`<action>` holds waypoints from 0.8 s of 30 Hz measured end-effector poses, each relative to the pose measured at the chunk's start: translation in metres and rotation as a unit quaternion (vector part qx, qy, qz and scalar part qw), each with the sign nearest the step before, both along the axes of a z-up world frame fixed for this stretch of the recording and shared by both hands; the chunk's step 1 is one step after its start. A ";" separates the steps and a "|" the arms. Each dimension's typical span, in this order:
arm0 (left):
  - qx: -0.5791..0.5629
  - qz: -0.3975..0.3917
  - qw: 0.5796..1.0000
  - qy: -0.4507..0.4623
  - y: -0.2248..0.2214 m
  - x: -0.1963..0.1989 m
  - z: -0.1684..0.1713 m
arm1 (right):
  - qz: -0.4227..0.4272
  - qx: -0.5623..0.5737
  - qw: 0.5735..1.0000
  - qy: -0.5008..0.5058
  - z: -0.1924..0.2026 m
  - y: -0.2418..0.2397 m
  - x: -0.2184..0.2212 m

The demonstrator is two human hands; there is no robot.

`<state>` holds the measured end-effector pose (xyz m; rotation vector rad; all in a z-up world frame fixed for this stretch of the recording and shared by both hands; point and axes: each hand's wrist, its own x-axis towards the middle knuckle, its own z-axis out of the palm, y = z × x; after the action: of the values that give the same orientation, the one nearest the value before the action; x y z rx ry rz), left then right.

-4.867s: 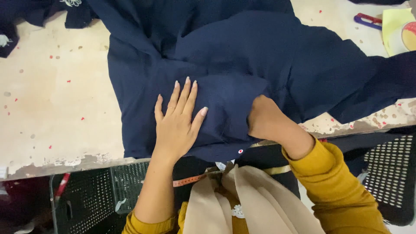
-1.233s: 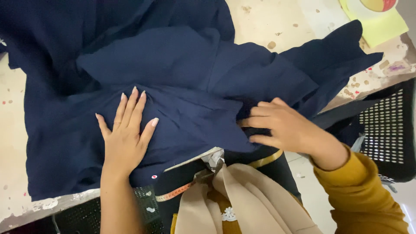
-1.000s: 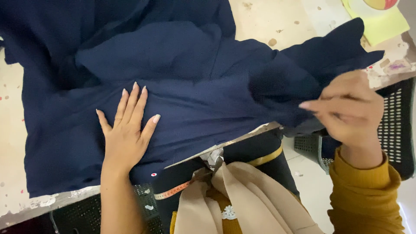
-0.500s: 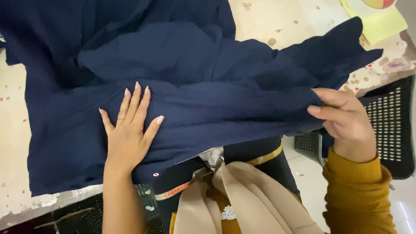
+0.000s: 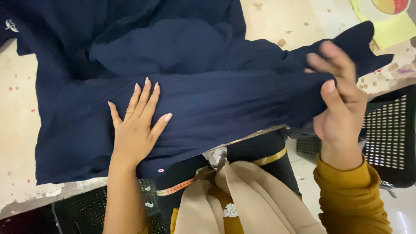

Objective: Inspecting the seams and quality of an embroidered blue garment.

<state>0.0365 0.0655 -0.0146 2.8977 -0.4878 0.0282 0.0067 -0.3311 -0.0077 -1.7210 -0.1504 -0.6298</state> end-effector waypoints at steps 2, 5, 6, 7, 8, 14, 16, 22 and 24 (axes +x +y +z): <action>0.009 -0.005 1.000 -0.022 0.000 0.001 -0.003 | 0.018 0.101 0.987 0.120 0.007 0.004 0.003; 0.004 -0.004 1.000 -0.016 0.000 0.001 -0.003 | -0.050 -0.110 0.992 0.026 -0.012 -0.020 -0.001; 0.004 -0.003 1.000 -0.014 0.001 0.000 -0.003 | -0.050 -0.111 0.992 0.028 -0.007 -0.021 0.001; 0.005 -0.005 1.000 -0.018 0.001 0.000 -0.003 | -0.070 -0.254 0.964 -0.043 -0.003 -0.023 0.004; 0.007 -0.007 1.000 -0.023 0.001 0.001 -0.003 | -0.081 -0.391 0.910 -0.109 0.001 -0.025 0.006; 0.018 -0.005 0.999 -0.036 0.003 0.001 -0.005 | 0.030 -0.126 0.975 0.182 0.018 -0.050 0.021; 0.009 -0.001 1.000 -0.027 0.002 0.003 -0.003 | 0.045 -0.117 0.970 0.207 0.017 -0.056 0.021; 0.022 -0.003 0.999 -0.046 0.002 0.000 -0.008 | 0.165 -0.265 0.928 0.203 0.018 -0.052 0.019; 0.036 -0.008 0.998 -0.057 0.003 0.002 -0.008 | 0.199 -0.257 0.929 0.179 0.020 -0.053 0.018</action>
<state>0.0381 0.0686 -0.0224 2.9742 -0.5414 0.1792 0.0245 -0.3843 0.0127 -2.1960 -0.4223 0.0430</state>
